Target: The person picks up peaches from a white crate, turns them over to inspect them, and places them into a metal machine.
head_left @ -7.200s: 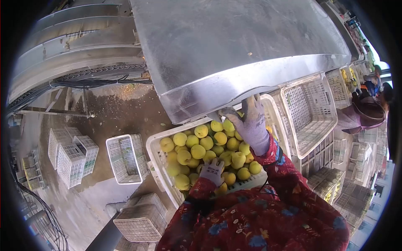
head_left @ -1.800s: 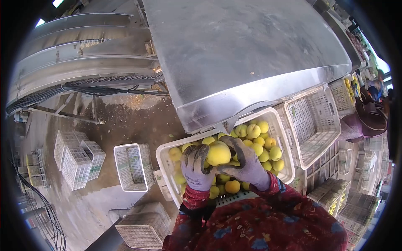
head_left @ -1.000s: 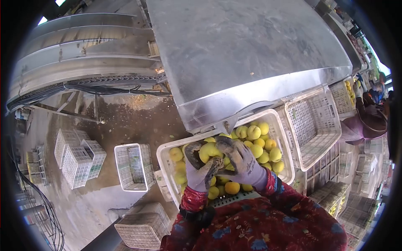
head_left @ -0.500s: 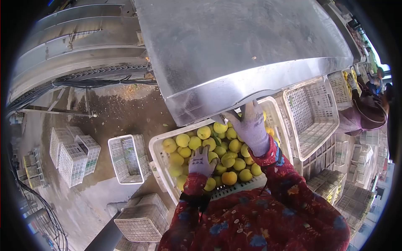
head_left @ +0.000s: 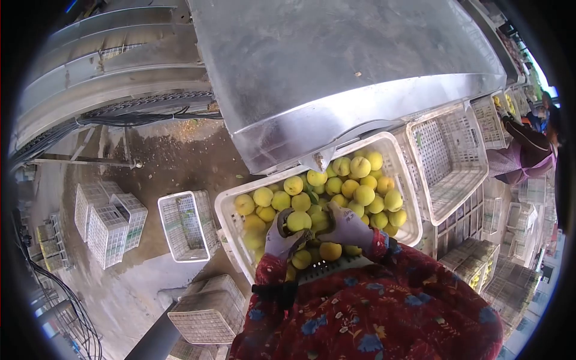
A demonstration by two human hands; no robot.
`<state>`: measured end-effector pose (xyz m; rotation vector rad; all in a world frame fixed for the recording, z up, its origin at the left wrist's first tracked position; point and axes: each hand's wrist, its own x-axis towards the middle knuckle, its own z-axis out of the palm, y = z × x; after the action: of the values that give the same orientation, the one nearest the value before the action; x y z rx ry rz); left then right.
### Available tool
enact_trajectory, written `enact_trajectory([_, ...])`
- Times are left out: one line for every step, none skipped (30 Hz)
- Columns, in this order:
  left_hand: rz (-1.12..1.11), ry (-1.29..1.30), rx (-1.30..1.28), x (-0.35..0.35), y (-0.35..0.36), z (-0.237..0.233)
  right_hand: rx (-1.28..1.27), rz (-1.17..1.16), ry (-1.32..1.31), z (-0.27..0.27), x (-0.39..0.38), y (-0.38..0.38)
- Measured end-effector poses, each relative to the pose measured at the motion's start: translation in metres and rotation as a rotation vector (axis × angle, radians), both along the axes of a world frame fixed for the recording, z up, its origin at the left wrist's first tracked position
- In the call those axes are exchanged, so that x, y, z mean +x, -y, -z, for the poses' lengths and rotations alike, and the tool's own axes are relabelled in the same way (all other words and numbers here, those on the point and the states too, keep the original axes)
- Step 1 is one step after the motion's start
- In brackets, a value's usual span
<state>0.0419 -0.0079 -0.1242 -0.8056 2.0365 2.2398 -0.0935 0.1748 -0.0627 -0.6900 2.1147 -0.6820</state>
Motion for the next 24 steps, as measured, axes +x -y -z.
enact_trajectory([-0.044,-0.041,0.094,0.003,-0.002,-0.003,-0.125,0.052,-0.027,-0.012,0.001,0.001])
enact_trajectory([-0.086,-0.081,0.189,0.003,-0.002,-0.008,-0.251,0.105,-0.055,-0.023,0.002,0.001])
enact_trajectory([-0.142,-0.120,0.400,0.003,0.001,-0.014,-0.375,0.158,-0.083,-0.033,0.003,0.002])
enact_trajectory([-0.164,-0.162,0.474,0.000,0.001,-0.023,-0.416,0.157,-0.118,-0.041,0.001,0.001])
enact_trajectory([-0.188,-0.201,0.549,-0.003,0.001,-0.033,-0.455,0.157,-0.148,-0.047,0.000,-0.001])
enact_trajectory([-0.211,-0.240,0.624,-0.005,0.001,-0.044,-0.494,0.156,-0.179,-0.055,-0.001,-0.002])
enact_trajectory([-0.218,-0.288,0.632,-0.008,0.000,-0.054,-0.473,0.197,-0.158,-0.069,-0.001,0.000])
enact_trajectory([-0.226,-0.348,0.634,-0.014,0.001,-0.064,-0.459,0.231,-0.146,-0.086,-0.004,0.006])
enact_trajectory([-0.234,-0.400,0.639,-0.017,0.002,-0.074,-0.441,0.267,-0.127,-0.094,-0.006,0.011])
enact_trajectory([-0.247,-0.363,0.623,-0.020,0.004,-0.085,-0.453,0.268,-0.232,-0.096,-0.011,0.016])
enact_trajectory([-0.261,-0.328,0.607,-0.022,0.007,-0.097,-0.466,0.268,-0.338,-0.097,-0.022,0.024])
enact_trajectory([-0.276,-0.293,0.590,-0.024,0.009,-0.103,-0.479,0.266,-0.443,-0.099,-0.036,0.034])
enact_trajectory([-0.217,-0.320,0.541,-0.023,0.011,-0.102,-0.424,0.229,-0.546,-0.085,-0.050,0.045])
enact_trajectory([-0.248,-0.329,0.549,-0.025,0.010,-0.105,-0.346,0.140,-0.653,-0.061,-0.071,0.054])
enact_trajectory([-0.278,-0.335,0.557,-0.027,0.007,-0.110,-0.265,0.051,-0.757,-0.034,-0.094,0.063])
enact_trajectory([-0.307,-0.341,0.567,-0.029,0.005,-0.113,-0.180,-0.038,-0.858,-0.032,-0.103,0.072])
enact_trajectory([-0.298,-0.354,0.600,-0.029,0.007,-0.112,-0.278,0.051,-0.821,-0.035,-0.103,0.070])
enact_trajectory([-0.290,-0.363,0.635,-0.028,0.008,-0.111,-0.371,0.138,-0.777,-0.063,-0.096,0.070])
enact_trajectory([-0.282,-0.372,0.673,-0.027,0.008,-0.110,-0.461,0.224,-0.730,-0.083,-0.089,0.068])
enact_trajectory([-0.291,-0.362,0.672,-0.030,0.008,-0.109,-0.528,0.167,-0.736,-0.092,-0.081,0.063])
enact_trajectory([-0.299,-0.351,0.672,-0.034,0.008,-0.109,-0.593,0.109,-0.741,-0.098,-0.069,0.053])
enact_trajectory([-0.307,-0.338,0.673,-0.037,0.007,-0.108,-0.657,0.052,-0.743,-0.099,-0.058,0.045])
enact_trajectory([-0.294,-0.354,0.669,-0.039,0.005,-0.104,-0.628,-0.009,-0.724,-0.098,-0.047,0.043])
enact_trajectory([-0.278,-0.365,0.668,-0.041,0.002,-0.096,-0.594,-0.065,-0.704,-0.094,-0.035,0.043])
